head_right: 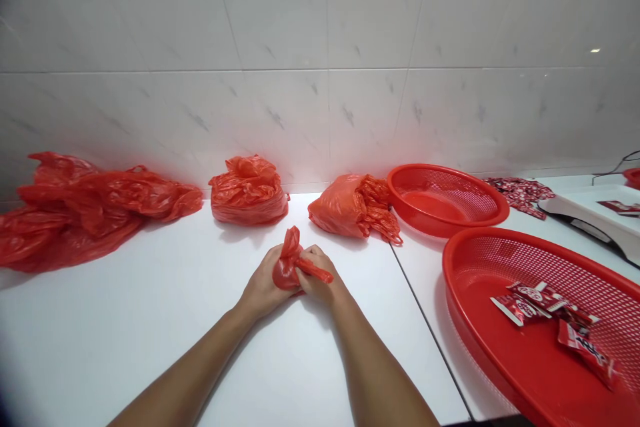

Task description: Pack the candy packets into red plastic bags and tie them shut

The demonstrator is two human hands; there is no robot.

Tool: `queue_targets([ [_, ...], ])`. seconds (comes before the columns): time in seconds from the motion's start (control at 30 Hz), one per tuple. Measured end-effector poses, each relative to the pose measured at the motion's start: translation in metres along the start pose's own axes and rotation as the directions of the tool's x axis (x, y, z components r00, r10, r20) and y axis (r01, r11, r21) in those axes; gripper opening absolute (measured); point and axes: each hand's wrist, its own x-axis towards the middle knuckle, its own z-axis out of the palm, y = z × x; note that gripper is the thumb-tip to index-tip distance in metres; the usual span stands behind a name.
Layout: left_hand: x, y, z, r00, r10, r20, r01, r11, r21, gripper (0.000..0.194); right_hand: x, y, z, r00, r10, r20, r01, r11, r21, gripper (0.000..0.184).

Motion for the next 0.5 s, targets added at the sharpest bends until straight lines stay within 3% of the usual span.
queue_targets([
  [0.13, 0.001, -0.007, -0.004, 0.984, 0.177, 0.034, -0.178, 0.923, 0.341, 0.040, 0.000, -0.002, 0.003, 0.999, -0.036, 0.018, 0.037, 0.999, -0.020, 0.014],
  [0.5, 0.000, -0.019, -0.010, 0.988, 0.157, 0.007, -0.147, 0.905, 0.399, 0.017, -0.003, -0.004, 0.003, 0.995, -0.052, 0.088, 0.064, 0.989, -0.136, 0.020],
])
